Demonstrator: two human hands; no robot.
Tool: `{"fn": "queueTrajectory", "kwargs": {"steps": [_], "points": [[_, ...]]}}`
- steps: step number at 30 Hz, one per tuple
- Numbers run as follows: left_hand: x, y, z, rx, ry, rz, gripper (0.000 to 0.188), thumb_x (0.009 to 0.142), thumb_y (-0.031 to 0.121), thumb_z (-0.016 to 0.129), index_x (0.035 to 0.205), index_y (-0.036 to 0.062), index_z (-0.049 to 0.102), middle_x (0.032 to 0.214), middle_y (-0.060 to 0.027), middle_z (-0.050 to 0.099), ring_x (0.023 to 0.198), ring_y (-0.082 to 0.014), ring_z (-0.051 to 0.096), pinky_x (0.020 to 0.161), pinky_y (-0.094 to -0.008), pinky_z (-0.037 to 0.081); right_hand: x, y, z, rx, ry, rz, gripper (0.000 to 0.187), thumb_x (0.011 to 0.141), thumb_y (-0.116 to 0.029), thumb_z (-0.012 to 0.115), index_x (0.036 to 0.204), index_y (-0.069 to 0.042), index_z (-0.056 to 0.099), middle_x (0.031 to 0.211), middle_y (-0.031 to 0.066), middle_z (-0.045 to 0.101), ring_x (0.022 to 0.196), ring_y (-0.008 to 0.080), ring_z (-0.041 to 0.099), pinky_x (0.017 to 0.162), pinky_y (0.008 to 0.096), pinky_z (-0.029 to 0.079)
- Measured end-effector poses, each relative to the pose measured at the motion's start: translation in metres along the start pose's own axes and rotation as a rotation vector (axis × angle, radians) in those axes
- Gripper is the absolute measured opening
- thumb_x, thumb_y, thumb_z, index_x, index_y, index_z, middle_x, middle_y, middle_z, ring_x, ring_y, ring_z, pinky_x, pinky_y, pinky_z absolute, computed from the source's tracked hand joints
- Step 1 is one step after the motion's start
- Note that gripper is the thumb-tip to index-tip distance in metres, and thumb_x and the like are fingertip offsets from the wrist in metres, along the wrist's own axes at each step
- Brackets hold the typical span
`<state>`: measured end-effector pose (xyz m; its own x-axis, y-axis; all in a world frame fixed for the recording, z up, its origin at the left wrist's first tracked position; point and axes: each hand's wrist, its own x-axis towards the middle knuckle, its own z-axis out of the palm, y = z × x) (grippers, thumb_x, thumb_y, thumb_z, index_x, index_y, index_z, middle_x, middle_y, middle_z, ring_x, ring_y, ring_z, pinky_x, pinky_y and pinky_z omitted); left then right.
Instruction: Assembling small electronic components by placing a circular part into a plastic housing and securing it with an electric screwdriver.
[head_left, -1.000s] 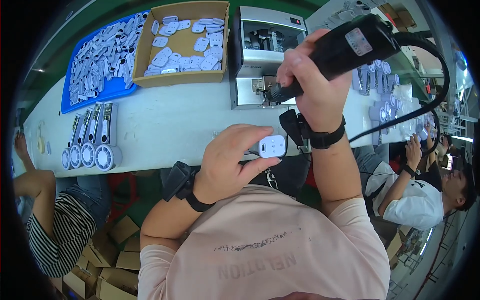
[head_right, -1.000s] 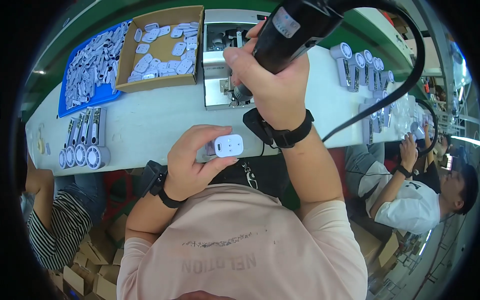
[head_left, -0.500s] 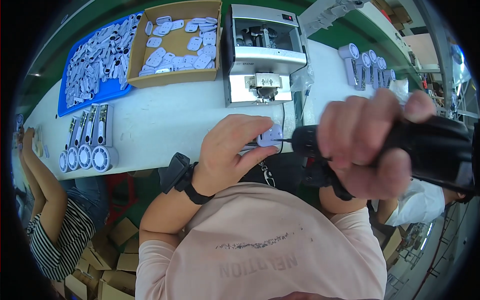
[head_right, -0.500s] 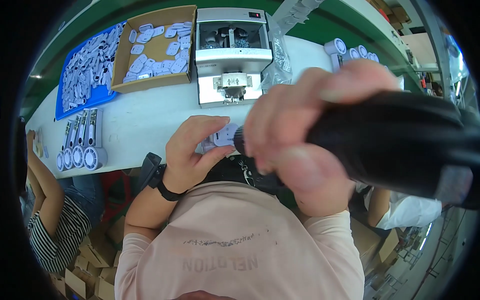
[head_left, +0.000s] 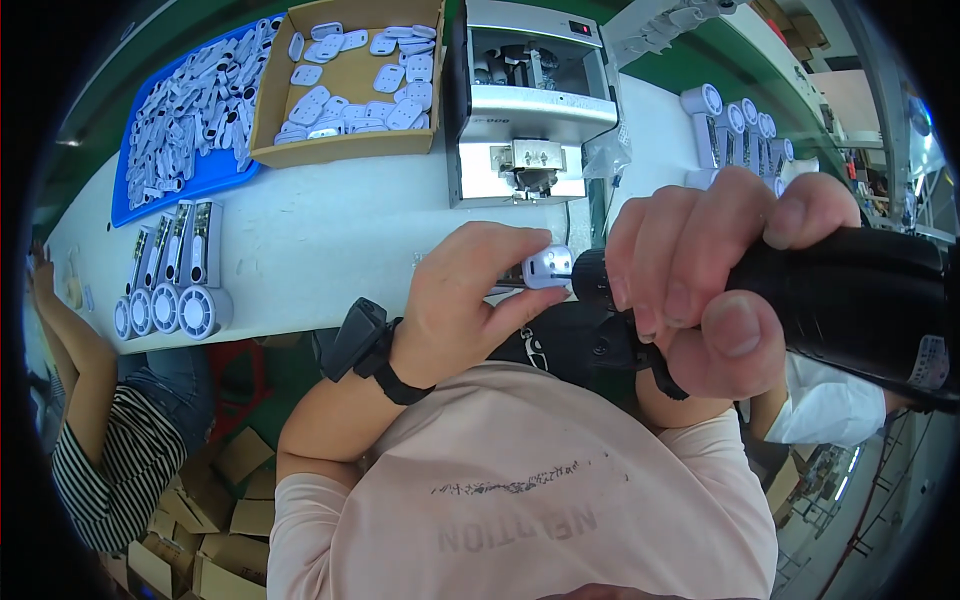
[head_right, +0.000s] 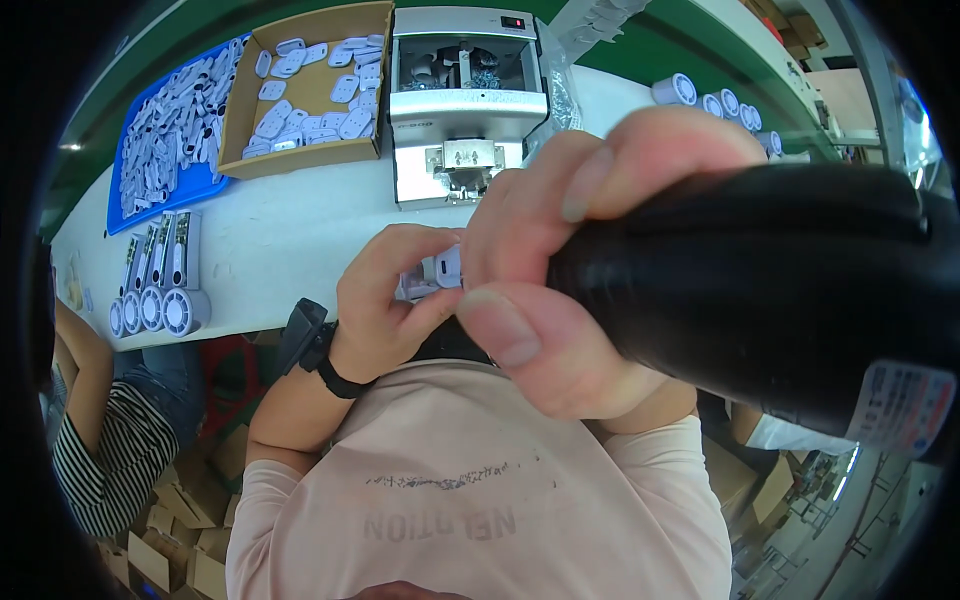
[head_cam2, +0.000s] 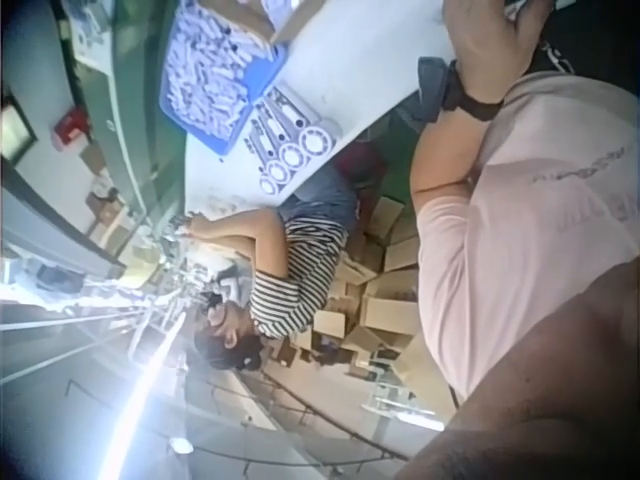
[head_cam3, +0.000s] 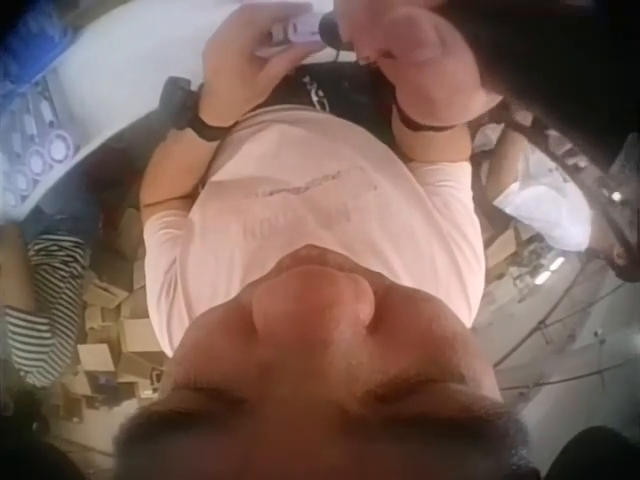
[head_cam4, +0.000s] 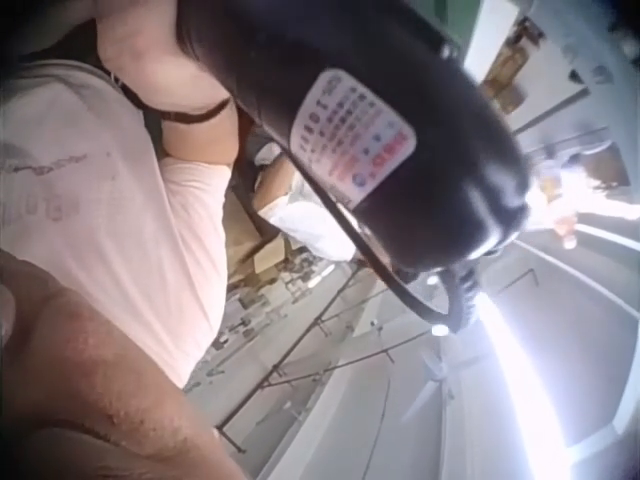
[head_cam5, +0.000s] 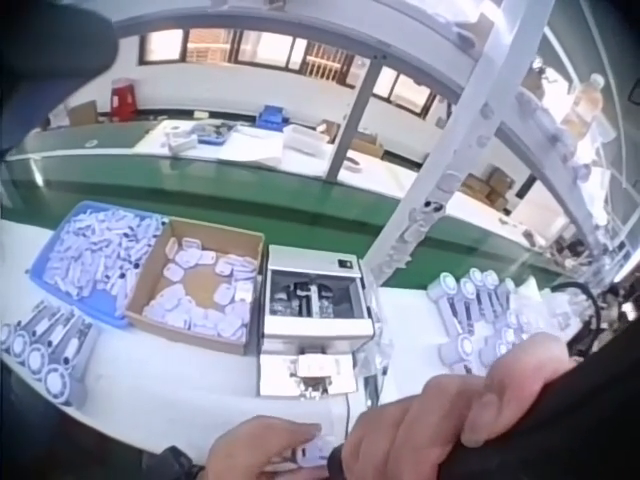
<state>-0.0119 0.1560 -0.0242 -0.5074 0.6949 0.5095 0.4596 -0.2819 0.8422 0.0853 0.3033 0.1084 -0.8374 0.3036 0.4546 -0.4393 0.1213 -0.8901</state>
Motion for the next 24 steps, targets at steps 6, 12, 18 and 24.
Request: {"fn": "queueTrajectory", "kwargs": {"steps": [6,12,18,24], "points": [[0.001,-0.005,0.007,0.034,0.001,0.017,0.054,0.079,0.012,0.090,0.129,0.0066,0.068,0.108,-0.0130,0.074,0.095,-0.0349,0.071,0.082,-0.0418,0.058,-0.002,0.000,-0.010,0.076,0.073,-0.044,0.039,0.105,-0.025,0.065,0.138,-0.014,0.047,0.085,0.0031,0.057,0.063,0.0171,0.055,0.061,0.0354,0.048],[0.002,0.007,-0.035,0.256,-0.228,0.013,0.060,0.085,0.008,0.084,0.142,0.0079,0.064,0.108,-0.0137,0.073,0.092,-0.0350,0.069,0.083,-0.0425,0.056,-0.050,-0.023,-0.063,0.043,0.337,-0.127,0.044,0.097,-0.015,0.068,0.137,-0.007,0.052,0.090,0.0048,0.063,0.069,0.0156,0.059,0.064,0.0320,0.049],[-0.013,-0.025,-0.149,1.055,-0.137,-0.286,0.064,0.091,0.010,0.077,0.152,0.0127,0.059,0.111,-0.0182,0.072,0.094,-0.0359,0.068,0.085,-0.0451,0.055,-0.154,0.016,-0.173,-0.854,0.877,0.592,0.033,0.088,-0.016,0.084,0.113,-0.004,0.067,0.084,0.0008,0.065,0.067,0.0111,0.060,0.062,0.0262,0.045],[-0.013,-0.041,-0.204,1.337,-0.162,-0.665,0.068,0.090,0.015,0.079,0.154,0.0158,0.056,0.115,-0.0219,0.073,0.099,-0.0381,0.070,0.086,-0.0463,0.055,-0.204,0.037,-0.220,-0.938,0.875,0.708,0.048,0.086,-0.014,0.087,0.126,-0.002,0.065,0.094,0.0013,0.067,0.080,0.0129,0.062,0.074,0.0308,0.052]]}}
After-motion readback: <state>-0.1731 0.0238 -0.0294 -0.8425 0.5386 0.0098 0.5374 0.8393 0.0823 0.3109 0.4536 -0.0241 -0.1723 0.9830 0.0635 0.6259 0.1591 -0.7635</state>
